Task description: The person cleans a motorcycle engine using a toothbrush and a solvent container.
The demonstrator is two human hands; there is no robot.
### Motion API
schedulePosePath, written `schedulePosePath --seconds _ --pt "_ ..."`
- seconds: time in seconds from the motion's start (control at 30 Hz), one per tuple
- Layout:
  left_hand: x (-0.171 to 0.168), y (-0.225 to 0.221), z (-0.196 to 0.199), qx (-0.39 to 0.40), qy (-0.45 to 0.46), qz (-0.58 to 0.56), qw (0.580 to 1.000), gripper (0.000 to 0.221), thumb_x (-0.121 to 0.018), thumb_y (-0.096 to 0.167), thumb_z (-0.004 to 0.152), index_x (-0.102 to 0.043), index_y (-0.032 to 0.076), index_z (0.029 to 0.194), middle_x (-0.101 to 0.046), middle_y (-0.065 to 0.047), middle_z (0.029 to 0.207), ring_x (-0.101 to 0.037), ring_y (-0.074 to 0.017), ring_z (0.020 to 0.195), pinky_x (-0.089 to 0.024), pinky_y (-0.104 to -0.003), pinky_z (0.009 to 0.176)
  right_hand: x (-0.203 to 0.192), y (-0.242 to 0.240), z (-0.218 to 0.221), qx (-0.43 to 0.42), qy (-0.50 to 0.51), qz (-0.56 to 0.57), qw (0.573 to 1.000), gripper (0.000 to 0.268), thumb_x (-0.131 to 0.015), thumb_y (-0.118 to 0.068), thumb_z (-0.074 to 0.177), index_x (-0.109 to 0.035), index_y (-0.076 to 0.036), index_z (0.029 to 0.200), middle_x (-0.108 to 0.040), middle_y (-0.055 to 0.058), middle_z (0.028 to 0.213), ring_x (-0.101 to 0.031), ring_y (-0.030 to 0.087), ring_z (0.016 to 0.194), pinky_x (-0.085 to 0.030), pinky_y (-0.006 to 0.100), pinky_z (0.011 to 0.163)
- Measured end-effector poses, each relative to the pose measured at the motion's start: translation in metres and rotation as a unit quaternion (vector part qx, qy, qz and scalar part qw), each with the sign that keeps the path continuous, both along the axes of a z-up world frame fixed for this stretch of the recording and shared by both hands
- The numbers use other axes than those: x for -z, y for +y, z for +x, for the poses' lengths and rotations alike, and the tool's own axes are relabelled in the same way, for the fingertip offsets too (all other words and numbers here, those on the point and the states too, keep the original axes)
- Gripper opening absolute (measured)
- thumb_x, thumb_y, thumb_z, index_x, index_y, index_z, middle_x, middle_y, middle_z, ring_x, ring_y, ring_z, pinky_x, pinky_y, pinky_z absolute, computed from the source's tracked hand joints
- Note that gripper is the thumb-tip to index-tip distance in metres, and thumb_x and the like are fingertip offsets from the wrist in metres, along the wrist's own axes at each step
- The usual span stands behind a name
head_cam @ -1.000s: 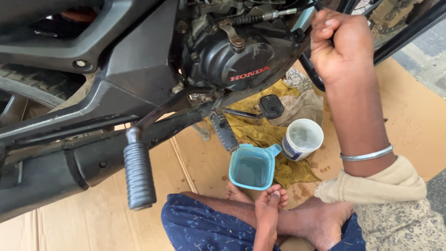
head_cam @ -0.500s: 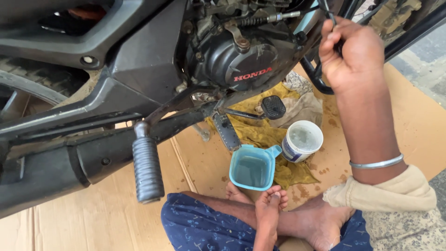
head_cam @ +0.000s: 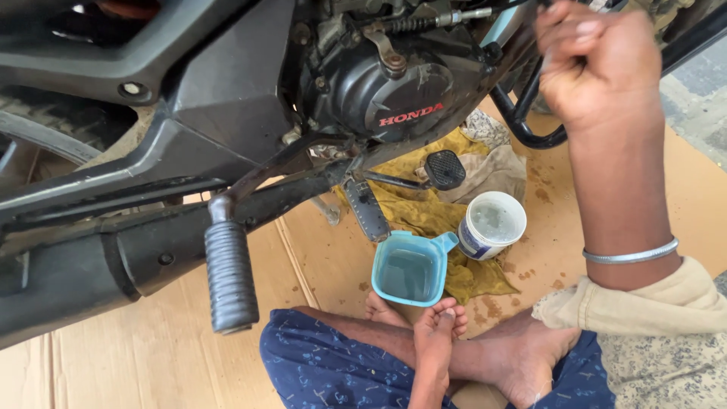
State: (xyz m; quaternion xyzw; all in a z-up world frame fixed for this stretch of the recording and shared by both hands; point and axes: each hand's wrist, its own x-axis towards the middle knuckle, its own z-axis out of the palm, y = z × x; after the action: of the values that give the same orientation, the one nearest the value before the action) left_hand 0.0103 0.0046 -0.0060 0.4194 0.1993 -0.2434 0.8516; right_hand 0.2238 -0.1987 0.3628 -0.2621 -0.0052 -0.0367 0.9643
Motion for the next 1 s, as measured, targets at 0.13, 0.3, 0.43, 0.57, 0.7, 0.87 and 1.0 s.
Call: schedulePosePath --seconds 0.13,0.3,0.43,0.57,0.7,0.87,1.0 --pt "-0.001 0.0 0.002 -0.008 -0.004 -0.007 1.0 0.023 -0.056 0.005 0.1 -0.066 -0.001 0.119 -0.075 -0.008 0.1 -0.07 -0.0124 0.083 -0.059 -0.026 0.076 -0.008 0.023 -0.009 -0.043 -0.012 0.053 0.998 0.016 -0.041 0.006 0.097 -0.054 0.015 0.1 -0.056 0.016 0.088 -0.055 0.009 0.054 -0.046 0.015 0.045" --pt "-0.001 0.002 -0.006 -0.004 0.001 0.005 1.0 0.022 -0.056 0.004 0.1 -0.065 0.0 0.119 -0.075 -0.008 0.1 -0.071 -0.0128 0.083 -0.059 -0.025 0.076 0.039 -0.014 0.002 -0.068 -0.026 0.11 0.991 0.01 -0.041 0.002 0.102 -0.051 0.006 0.1 -0.054 0.016 0.095 -0.056 0.012 0.057 -0.044 0.017 0.044" --pt "0.006 0.003 0.003 -0.011 -0.011 -0.01 1.0 0.023 -0.055 0.004 0.1 -0.066 -0.001 0.12 -0.074 -0.007 0.101 -0.07 -0.0117 0.084 -0.059 -0.025 0.076 0.034 0.0 0.0 -0.052 -0.066 0.082 0.993 0.02 -0.045 0.0 0.117 -0.05 0.003 0.098 -0.049 0.007 0.087 -0.054 0.005 0.064 -0.039 0.01 0.049" --pt "0.006 0.001 -0.002 0.005 -0.018 -0.009 1.0 0.023 -0.055 0.004 0.1 -0.065 0.0 0.12 -0.074 -0.007 0.102 -0.069 -0.0116 0.083 -0.058 -0.024 0.076 0.043 -0.011 0.004 -0.091 -0.14 0.035 0.985 0.03 -0.045 -0.006 0.12 -0.046 -0.005 0.09 -0.044 0.0 0.076 -0.047 0.0 0.06 -0.035 0.007 0.055" --pt "0.008 0.001 0.008 -0.004 -0.003 -0.004 1.0 0.023 -0.056 0.005 0.1 -0.066 -0.001 0.12 -0.074 -0.008 0.101 -0.069 -0.0114 0.083 -0.059 -0.025 0.075 0.034 0.01 0.002 -0.062 -0.063 0.092 0.992 0.026 -0.043 -0.008 0.117 -0.047 -0.004 0.091 -0.045 0.001 0.08 -0.051 0.0 0.065 -0.035 0.006 0.051" --pt "0.014 -0.004 0.005 -0.011 -0.012 -0.03 0.999 0.023 -0.058 0.004 0.099 -0.066 -0.001 0.12 -0.075 -0.007 0.1 -0.069 -0.0121 0.082 -0.058 -0.025 0.074 0.046 -0.01 0.008 -0.035 -0.106 -0.001 0.994 0.035 -0.043 -0.006 0.123 -0.046 -0.009 0.088 -0.041 -0.006 0.074 -0.045 -0.001 0.064 -0.032 0.006 0.056" --pt "0.008 -0.002 0.001 0.011 0.01 0.0 1.0 0.023 -0.058 0.006 0.099 -0.067 -0.001 0.12 -0.075 -0.007 0.099 -0.07 -0.0118 0.083 -0.058 -0.025 0.074 0.045 0.011 0.012 0.001 -0.102 -0.029 0.994 0.029 -0.048 -0.008 0.12 -0.05 -0.007 0.09 -0.043 -0.003 0.074 -0.05 0.002 0.067 -0.033 0.009 0.054"
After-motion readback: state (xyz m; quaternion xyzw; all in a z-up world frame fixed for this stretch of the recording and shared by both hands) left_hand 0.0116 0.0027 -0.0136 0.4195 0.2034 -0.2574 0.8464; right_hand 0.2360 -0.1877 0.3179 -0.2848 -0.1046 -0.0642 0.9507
